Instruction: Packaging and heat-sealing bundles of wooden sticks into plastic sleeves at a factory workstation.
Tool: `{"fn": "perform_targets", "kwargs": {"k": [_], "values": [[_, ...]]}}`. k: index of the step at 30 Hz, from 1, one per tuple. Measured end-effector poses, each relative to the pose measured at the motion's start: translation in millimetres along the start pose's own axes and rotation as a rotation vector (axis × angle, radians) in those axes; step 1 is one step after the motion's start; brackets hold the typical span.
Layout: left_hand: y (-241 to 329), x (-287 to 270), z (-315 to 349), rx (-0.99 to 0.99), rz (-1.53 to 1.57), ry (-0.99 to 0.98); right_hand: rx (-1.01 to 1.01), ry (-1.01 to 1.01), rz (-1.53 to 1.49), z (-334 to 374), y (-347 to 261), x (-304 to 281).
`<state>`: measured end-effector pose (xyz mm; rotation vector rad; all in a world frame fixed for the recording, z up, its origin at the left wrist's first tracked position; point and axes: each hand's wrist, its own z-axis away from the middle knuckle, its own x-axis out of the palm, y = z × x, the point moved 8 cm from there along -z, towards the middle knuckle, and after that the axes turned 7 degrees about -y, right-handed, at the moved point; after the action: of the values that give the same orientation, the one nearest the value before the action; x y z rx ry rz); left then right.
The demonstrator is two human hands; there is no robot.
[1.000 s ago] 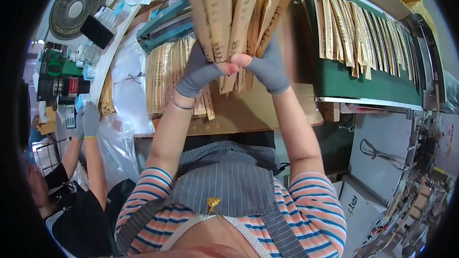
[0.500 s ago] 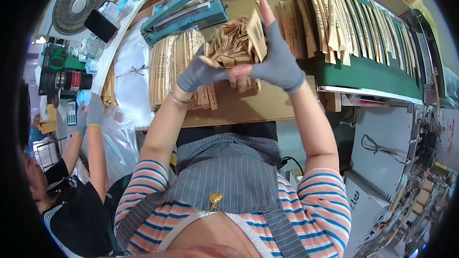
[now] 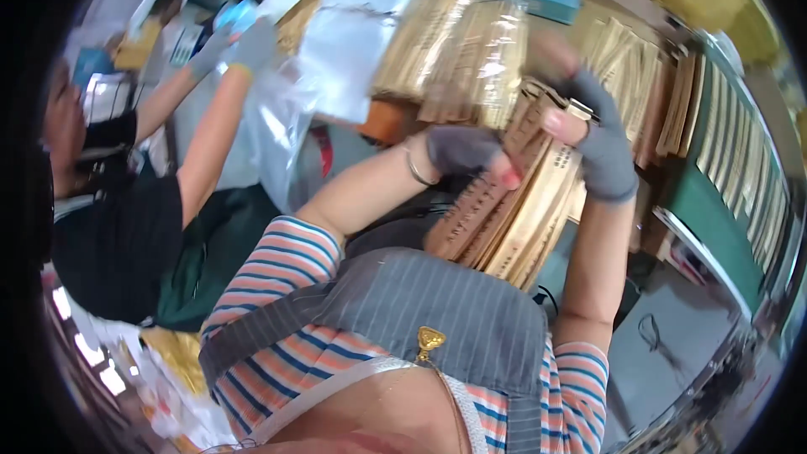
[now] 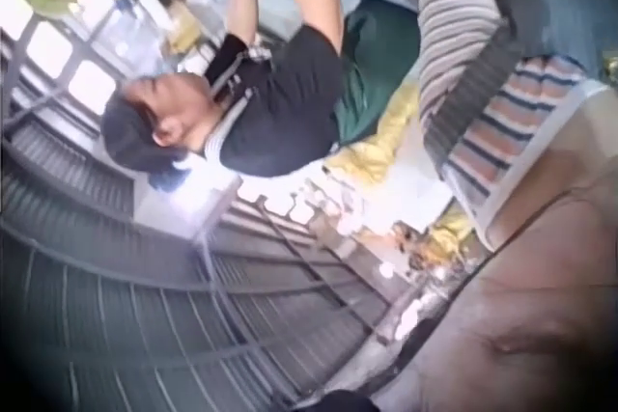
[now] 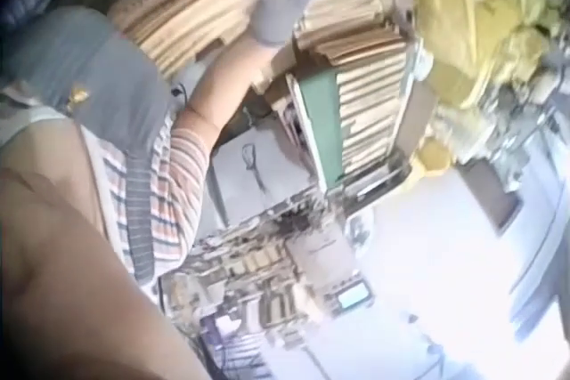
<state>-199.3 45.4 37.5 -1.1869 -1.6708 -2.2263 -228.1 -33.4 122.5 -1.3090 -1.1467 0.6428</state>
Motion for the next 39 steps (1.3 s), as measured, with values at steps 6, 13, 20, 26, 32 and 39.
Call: {"fn": "perform_targets", "kwargs": {"k": [6, 13, 20, 26, 32, 39], "values": [[10, -68, 113, 0.127, -0.681, 0.535, 0.199, -0.285, -0.313, -23, 99, 33], [37, -186, 305, 0.122, -1.919, 1.312, 0.173, -0.186, -0.41, -36, 98, 69], [101, -103, 231, 0.792, -0.58, 1.215, 0.306, -0.083, -0.362, -31, 101, 85], [87, -26, 138, 0.689, -1.01, 1.127, 0.244, 0.049, -0.305, -15, 112, 39], [126, -32, 111, 0.574, -1.215, 1.137, -0.007, 0.046, -0.41, 33, 58, 18], [74, 76, 44, 0.565, -1.624, 0.397, 0.086, -0.023, -0.853, 49, 130, -28]]}}
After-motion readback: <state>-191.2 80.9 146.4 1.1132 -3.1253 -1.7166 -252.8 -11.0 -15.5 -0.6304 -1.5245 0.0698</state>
